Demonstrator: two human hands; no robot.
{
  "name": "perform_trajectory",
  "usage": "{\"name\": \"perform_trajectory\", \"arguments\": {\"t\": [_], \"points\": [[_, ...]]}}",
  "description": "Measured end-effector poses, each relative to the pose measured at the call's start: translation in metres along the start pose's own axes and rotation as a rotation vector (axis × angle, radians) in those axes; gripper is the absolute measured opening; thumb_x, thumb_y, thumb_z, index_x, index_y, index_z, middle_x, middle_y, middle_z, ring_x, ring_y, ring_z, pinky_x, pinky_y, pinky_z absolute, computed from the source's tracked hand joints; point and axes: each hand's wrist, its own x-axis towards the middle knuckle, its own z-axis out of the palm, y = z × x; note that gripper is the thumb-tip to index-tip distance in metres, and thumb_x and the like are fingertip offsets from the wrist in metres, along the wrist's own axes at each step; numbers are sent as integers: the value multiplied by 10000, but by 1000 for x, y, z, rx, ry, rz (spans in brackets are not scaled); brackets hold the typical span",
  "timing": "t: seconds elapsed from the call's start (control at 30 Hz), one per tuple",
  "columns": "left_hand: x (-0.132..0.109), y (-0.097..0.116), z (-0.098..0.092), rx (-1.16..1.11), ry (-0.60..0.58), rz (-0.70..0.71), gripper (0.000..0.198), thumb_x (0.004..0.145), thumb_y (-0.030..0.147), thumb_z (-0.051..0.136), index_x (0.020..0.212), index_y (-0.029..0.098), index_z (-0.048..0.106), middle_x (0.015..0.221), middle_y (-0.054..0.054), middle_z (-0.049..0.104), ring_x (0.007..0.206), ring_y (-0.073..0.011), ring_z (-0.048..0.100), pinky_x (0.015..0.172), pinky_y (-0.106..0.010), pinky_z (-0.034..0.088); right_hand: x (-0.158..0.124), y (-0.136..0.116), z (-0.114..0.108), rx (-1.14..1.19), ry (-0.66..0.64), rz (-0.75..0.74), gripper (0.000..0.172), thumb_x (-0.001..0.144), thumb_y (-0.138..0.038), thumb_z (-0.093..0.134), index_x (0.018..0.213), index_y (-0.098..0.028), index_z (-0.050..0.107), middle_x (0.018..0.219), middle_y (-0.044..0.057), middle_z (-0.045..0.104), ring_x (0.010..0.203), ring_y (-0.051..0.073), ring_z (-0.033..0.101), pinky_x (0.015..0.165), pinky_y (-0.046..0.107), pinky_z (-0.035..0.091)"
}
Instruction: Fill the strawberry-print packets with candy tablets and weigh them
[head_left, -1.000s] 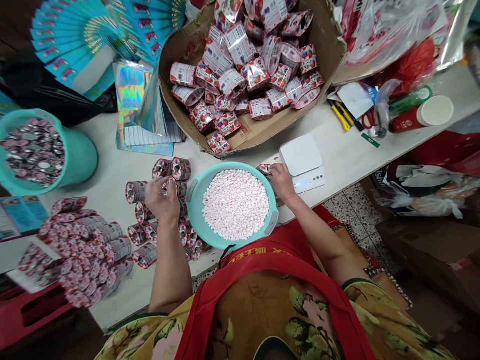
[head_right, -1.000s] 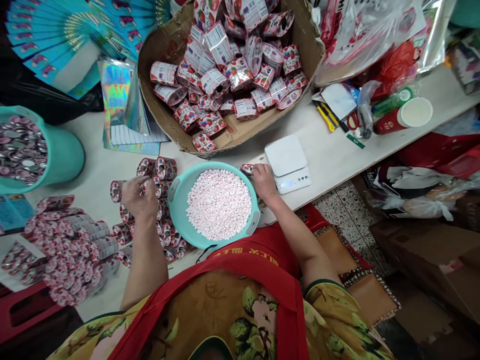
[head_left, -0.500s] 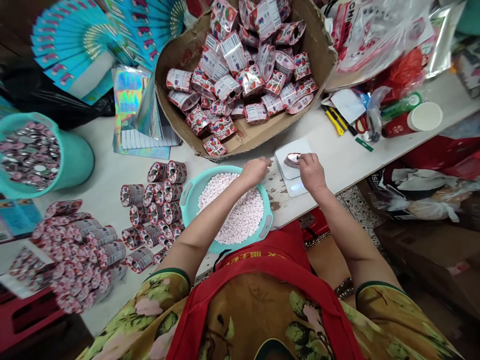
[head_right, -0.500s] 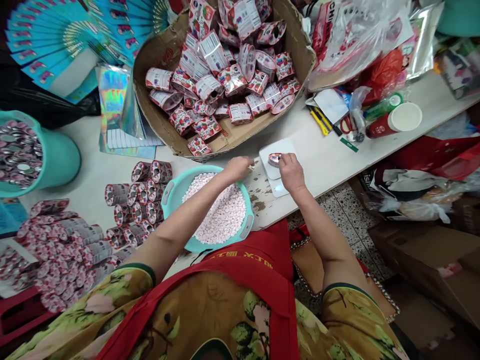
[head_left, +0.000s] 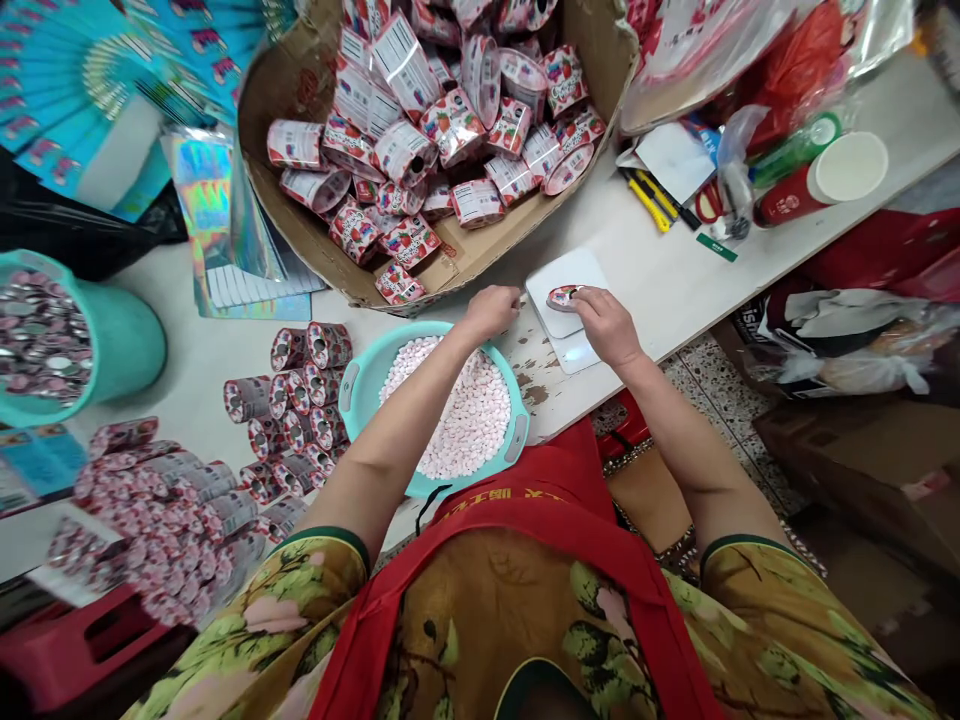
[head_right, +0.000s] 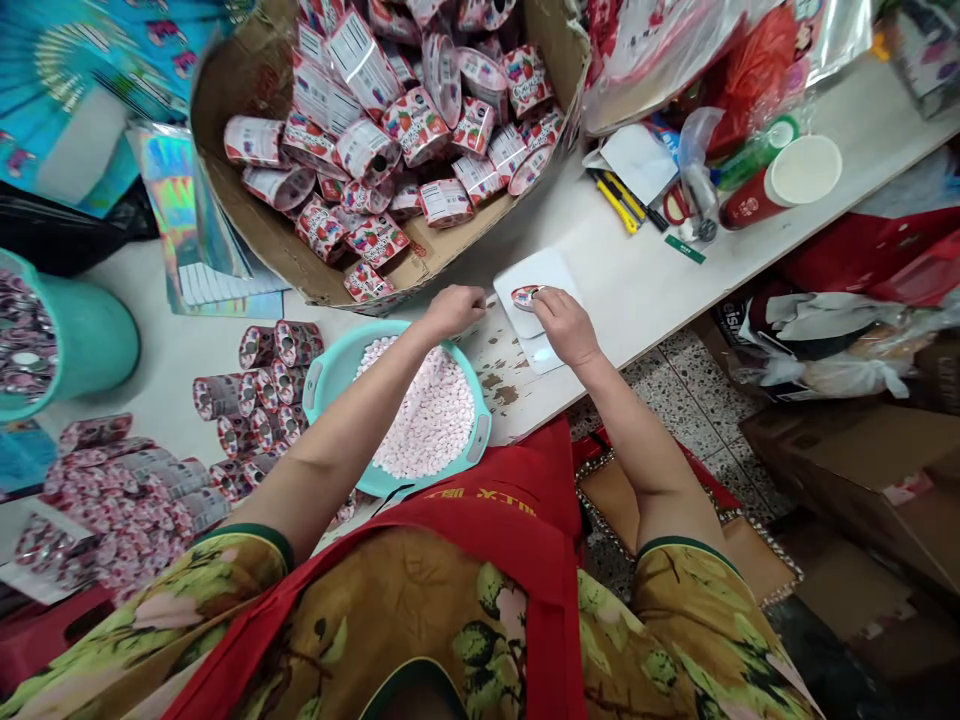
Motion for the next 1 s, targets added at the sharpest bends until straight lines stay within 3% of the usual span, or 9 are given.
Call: {"name": "perform_trajectory", "arguments": {"t": [0.13,0.23,0.4,0.57,0.73,1.0], "points": [[-38,-2,-19,-395,240,69,102,786,207,565,806,185,663,736,-21,666,699,-157,589,679,-262,430,-8,4,1,30,107,34,309,1011,-350,398,1049,-235,682,1203,65,667,1180,222,588,1073,423,474],[-67,0,-25,-710,344,31,82,781,252,595,801,177,621,714,2,629,645,-124,576,634,-239,443,-16,7,-1,21,219,62,261,989,-363,456,1029,-244,685,1174,69,673,1147,220,610,1048,424,495],[-112,3,-24,-1133,344,-107,187,751,331,674,818,171,604,699,3,634,573,-103,580,566,-227,455,-53,11,-5,-13,488,145,217,958,-348,520,994,-214,687,1057,100,677,1032,225,635,969,430,526],[-142,-2,-11,-1182,266,-202,223,724,365,711,782,162,641,671,5,630,548,-91,548,555,-227,445,-116,3,7,16,583,365,240,931,-369,533,925,-188,691,969,105,673,964,220,641,915,424,543],[-133,0,4,-1141,246,-205,230,658,315,728,809,156,659,715,11,632,584,-92,551,584,-233,460,-157,-9,30,114,494,553,252,888,-392,542,909,-189,690,969,98,672,915,214,644,846,405,563],[-74,34,13,-951,202,-3,172,763,313,649,837,159,668,712,2,637,587,-102,557,596,-240,466,-170,-16,46,286,495,627,240,847,-386,585,881,-183,709,935,87,669,841,201,654,803,388,581]]}}
